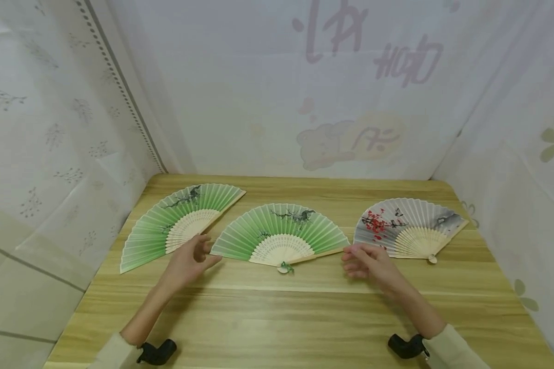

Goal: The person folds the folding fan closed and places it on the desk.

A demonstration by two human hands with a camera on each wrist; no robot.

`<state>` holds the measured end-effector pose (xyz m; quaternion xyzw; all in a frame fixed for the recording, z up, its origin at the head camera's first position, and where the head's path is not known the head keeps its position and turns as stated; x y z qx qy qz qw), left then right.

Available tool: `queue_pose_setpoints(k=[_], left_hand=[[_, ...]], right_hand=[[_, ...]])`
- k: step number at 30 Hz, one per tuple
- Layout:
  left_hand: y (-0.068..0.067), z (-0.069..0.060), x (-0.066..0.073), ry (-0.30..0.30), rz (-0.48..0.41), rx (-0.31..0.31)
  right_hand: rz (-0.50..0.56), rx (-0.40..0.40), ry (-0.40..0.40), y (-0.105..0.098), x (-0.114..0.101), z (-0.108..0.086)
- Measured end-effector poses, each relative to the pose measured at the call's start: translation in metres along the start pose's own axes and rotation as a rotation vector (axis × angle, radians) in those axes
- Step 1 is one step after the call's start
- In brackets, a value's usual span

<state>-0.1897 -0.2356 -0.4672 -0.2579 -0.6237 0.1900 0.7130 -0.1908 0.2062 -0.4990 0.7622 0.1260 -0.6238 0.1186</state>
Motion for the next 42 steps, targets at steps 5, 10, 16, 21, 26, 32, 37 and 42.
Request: queue_pose_setpoints(k=[5,10,16,21,26,32,37,42], left_hand=[[0.001,-0.001,-0.006,-0.051,0.002,-0.007],[-0.001,-0.004,-0.009,-0.099,0.007,-0.010],[-0.002,-0.005,-0.012,-0.126,0.029,-0.012],[-0.002,-0.004,-0.013,-0.122,0.045,-0.011],[-0.002,-0.005,-0.014,-0.124,0.034,-0.009],[-0.002,-0.006,-0.013,-0.125,0.030,-0.002],[-0.002,-0.005,-0.013,-0.124,0.026,0.005],[-0.001,-0.005,-0.015,-0.134,0.023,0.005]], right_hand=[[0.040,-0.013,0.073,0.006,0.009,-0.001],[0.058,-0.040,0.119,0.016,0.016,-0.002],[0.097,-0.058,0.186,0.026,0.026,-0.003],[0.125,-0.081,0.208,0.034,0.031,-0.001],[0.159,-0.100,0.224,0.040,0.033,0.001],[0.189,-0.106,0.231,0.047,0.033,0.003],[0.202,-0.102,0.241,0.052,0.035,0.005],[0.215,-0.098,0.249,0.055,0.036,0.006]])
Point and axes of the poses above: each hand's wrist, its own z-axis towards the middle knuckle, its own y-axis out of the palm, x = y × z, the point moved 8 cm from there along z, towards the middle knuckle, and after that the axes turned 6 degrees about -z, right-handed, at the moved point
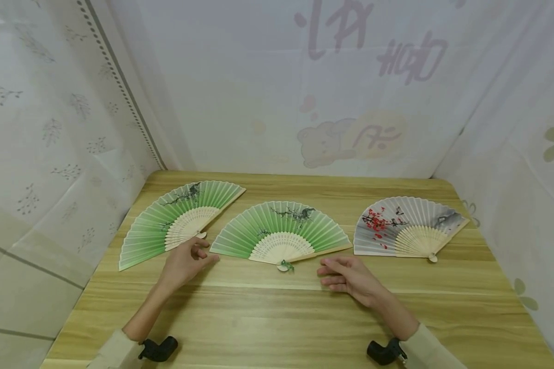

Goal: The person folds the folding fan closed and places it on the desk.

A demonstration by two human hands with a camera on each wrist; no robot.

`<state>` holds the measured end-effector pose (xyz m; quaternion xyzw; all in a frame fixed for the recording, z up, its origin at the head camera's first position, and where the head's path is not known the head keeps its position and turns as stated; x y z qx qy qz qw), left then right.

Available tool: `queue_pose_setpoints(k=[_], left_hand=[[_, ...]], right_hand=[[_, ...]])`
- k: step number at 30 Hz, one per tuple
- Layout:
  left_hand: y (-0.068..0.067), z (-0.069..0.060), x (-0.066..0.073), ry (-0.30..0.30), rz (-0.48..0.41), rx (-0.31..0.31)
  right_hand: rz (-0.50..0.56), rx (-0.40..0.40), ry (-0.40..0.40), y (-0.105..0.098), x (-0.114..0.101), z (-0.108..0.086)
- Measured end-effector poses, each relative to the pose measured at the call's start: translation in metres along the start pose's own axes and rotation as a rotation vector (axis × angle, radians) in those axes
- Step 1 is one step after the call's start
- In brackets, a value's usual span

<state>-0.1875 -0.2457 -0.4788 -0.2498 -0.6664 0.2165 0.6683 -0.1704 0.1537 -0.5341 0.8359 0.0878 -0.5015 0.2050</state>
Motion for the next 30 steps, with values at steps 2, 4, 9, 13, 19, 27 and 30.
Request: queue_pose_setpoints(k=[2,4,9,13,19,27,30], left_hand=[[0.000,0.000,0.000,-0.001,0.004,0.001],[0.001,0.000,-0.001,-0.001,0.006,0.004],[0.001,0.000,0.001,-0.005,0.005,0.010],[0.001,0.002,0.000,-0.012,0.009,0.016],[0.003,0.005,-0.002,-0.009,0.015,0.018],[0.005,0.006,-0.003,-0.014,0.017,0.019],[0.005,0.006,-0.002,-0.012,0.023,0.022]], right_hand=[[0.009,0.002,0.002,0.001,0.001,0.000],[0.014,0.004,0.003,0.002,0.001,0.001],[0.020,0.011,0.012,0.004,0.002,0.003],[0.032,0.019,0.027,0.006,0.004,0.004],[0.048,0.038,0.033,0.011,0.004,0.005],[0.093,0.059,0.036,0.014,0.005,0.010],[0.104,0.061,0.031,0.015,0.005,0.011]])
Point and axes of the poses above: each hand's wrist, its own z-axis towards the middle knuckle, its own y-axis out of the palm, x = y × z, the point moved 8 cm from there along z, towards the middle knuckle, and after that the axes turned 6 degrees about -z, right-handed, at the moved point
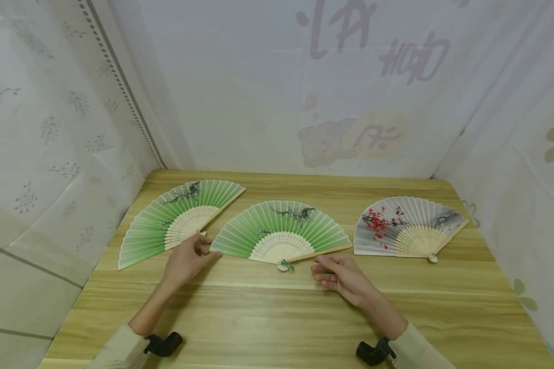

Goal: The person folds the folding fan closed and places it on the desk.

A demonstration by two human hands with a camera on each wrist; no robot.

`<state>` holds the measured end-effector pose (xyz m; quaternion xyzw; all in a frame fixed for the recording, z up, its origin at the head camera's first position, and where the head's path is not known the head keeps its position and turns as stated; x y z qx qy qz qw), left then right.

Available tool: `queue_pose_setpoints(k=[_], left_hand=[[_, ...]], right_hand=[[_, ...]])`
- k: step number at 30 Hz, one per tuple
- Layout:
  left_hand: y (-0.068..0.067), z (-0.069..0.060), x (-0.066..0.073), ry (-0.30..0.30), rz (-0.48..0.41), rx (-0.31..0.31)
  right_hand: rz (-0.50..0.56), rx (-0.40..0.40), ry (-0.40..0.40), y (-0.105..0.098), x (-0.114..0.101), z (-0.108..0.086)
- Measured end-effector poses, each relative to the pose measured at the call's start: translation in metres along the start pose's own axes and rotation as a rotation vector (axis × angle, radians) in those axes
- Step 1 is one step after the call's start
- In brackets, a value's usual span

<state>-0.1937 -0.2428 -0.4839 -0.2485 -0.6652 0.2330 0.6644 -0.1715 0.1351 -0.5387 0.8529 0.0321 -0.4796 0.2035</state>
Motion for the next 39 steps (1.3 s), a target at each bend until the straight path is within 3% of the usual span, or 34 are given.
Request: queue_pose_setpoints(k=[19,32,39], left_hand=[[0.000,0.004,0.003,-0.012,0.046,0.038],[0.001,0.004,0.005,0.028,0.075,-0.006],[0.002,0.004,0.004,0.038,0.070,-0.009]], right_hand=[[0.117,0.062,-0.004,0.007,-0.001,0.009],[0.069,0.167,0.034,0.008,-0.001,0.014],[0.068,0.179,0.032,0.007,-0.002,0.014]])
Point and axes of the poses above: each hand's wrist, its own z-axis towards the middle knuckle, its own y-axis out of the palm, x = y × z, the point moved 8 cm from there along z, towards the middle knuckle, and after that the axes turned 6 degrees about -z, right-handed, at the moved point
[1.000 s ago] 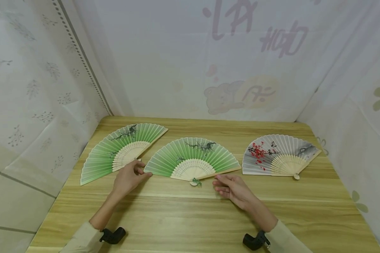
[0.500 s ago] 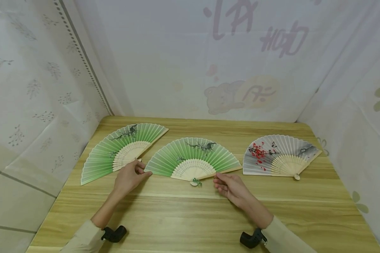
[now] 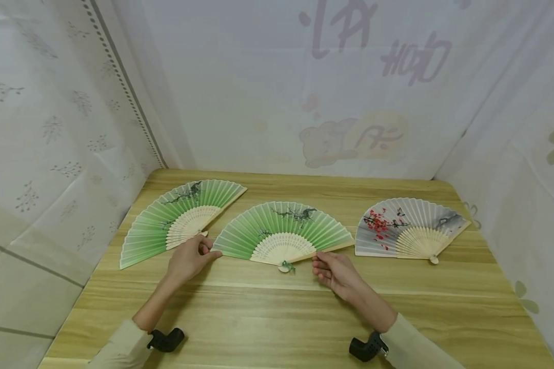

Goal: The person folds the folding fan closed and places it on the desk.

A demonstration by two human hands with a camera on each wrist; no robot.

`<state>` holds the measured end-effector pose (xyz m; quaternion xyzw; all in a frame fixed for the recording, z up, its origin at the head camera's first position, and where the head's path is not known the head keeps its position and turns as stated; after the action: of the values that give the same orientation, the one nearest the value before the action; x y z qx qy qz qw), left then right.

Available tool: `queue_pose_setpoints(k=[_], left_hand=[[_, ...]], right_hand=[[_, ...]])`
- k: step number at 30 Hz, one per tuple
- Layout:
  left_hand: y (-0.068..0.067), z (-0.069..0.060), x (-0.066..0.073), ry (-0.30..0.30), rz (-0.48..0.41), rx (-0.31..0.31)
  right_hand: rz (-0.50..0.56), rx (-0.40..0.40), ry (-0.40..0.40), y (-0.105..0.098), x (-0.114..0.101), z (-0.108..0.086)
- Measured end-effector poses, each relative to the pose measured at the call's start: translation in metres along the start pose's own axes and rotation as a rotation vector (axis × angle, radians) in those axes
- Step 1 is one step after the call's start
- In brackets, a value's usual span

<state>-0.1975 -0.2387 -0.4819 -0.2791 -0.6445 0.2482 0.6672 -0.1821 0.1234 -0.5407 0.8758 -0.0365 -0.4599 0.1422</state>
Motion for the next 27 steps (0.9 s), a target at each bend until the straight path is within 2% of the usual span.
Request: queue_pose_setpoints(k=[13,27], left_hand=[[0.000,-0.002,0.012,0.070,-0.039,0.065],[0.002,0.003,0.020,0.038,-0.099,0.054]], right_hand=[[-0.007,0.013,-0.042,-0.008,-0.004,-0.006],[-0.019,0.028,-0.090,-0.018,-0.008,-0.007]])
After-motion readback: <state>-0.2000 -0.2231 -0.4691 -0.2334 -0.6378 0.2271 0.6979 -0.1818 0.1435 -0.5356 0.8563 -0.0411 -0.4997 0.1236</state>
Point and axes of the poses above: each hand's wrist, its own z-axis towards the middle knuckle, its own y-axis out of the palm, x = y × z, the point moved 8 cm from there along z, towards the middle knuckle, and after that the axes turned 6 degrees about -z, right-handed, at the moved point
